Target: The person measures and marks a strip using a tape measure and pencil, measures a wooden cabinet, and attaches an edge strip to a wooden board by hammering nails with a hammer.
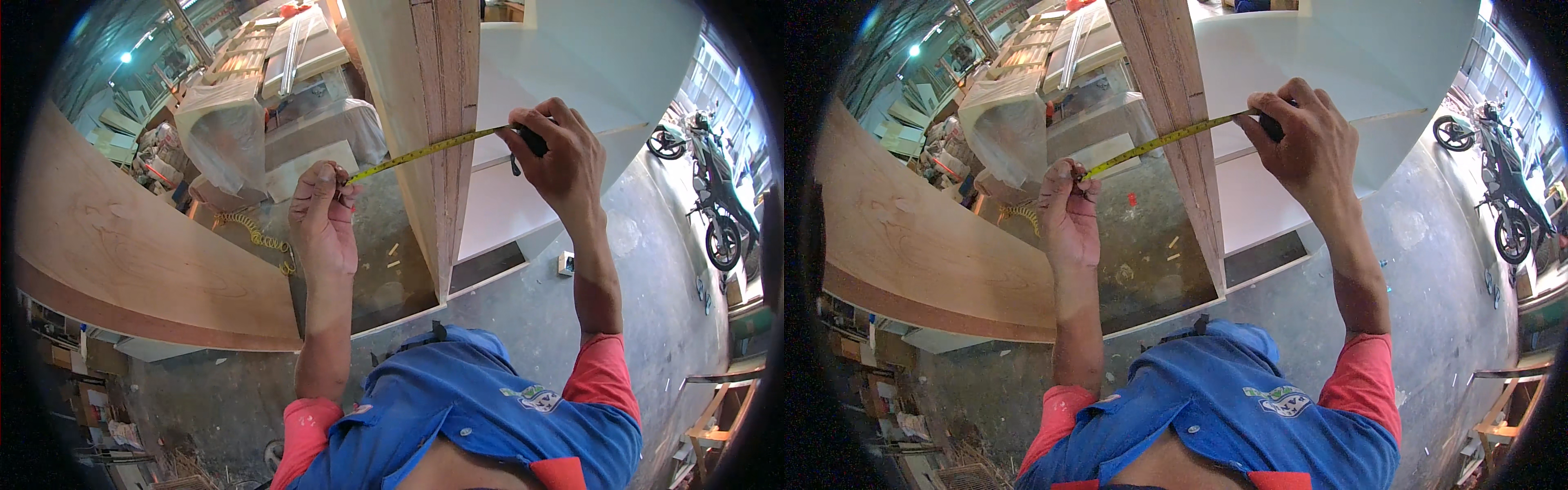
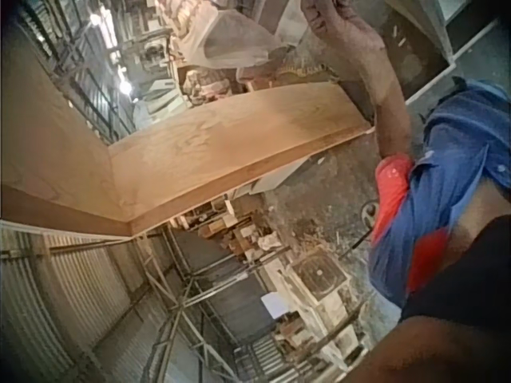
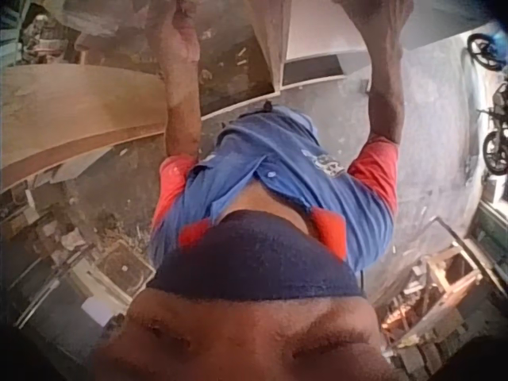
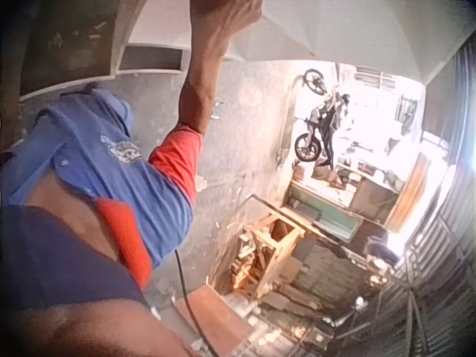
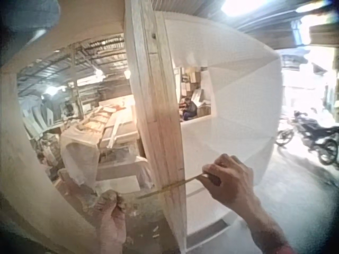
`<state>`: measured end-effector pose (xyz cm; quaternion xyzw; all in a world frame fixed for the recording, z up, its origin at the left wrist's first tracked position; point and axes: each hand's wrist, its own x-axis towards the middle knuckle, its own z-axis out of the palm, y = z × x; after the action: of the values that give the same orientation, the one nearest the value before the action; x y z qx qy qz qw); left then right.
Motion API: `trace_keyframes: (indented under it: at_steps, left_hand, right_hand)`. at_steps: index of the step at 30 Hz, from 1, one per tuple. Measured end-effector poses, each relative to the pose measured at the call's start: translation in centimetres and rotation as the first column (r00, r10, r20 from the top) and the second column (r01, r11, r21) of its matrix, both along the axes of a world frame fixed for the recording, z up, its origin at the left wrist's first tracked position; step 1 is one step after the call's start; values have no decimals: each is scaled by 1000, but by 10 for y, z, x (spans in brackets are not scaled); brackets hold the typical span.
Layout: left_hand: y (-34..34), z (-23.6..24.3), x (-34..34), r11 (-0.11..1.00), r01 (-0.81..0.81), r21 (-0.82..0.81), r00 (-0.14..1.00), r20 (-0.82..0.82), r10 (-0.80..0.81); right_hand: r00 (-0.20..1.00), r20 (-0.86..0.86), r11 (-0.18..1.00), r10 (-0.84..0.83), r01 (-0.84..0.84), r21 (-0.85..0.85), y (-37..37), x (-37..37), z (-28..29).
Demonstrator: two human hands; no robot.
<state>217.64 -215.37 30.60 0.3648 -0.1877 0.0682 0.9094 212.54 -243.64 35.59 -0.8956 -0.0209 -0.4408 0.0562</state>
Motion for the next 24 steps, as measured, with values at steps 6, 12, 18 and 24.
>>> trace_keyframes:
  at_steps: [6,12,18,24]
  left_hand:
    - [-21,-32,-6,1000,24,21,995,-99,-22]
    - [-65,-25,-16,919,-144,366,989,78,124]
    - [-82,-9,-5,946,-146,291,987,106,120]
    - [-86,-8,-7,939,-180,294,982,113,153]
  right_hand:
    - [1000,-20,1000,-20,21,19,2,-3,2]
    - [1000,-1,1000,-18,18,-1,7,-3,4]
    - [1000,2,1000,-24,24,3,7,-4,3]
    - [1000,-14,1000,-13,13,11,3,-3,0]
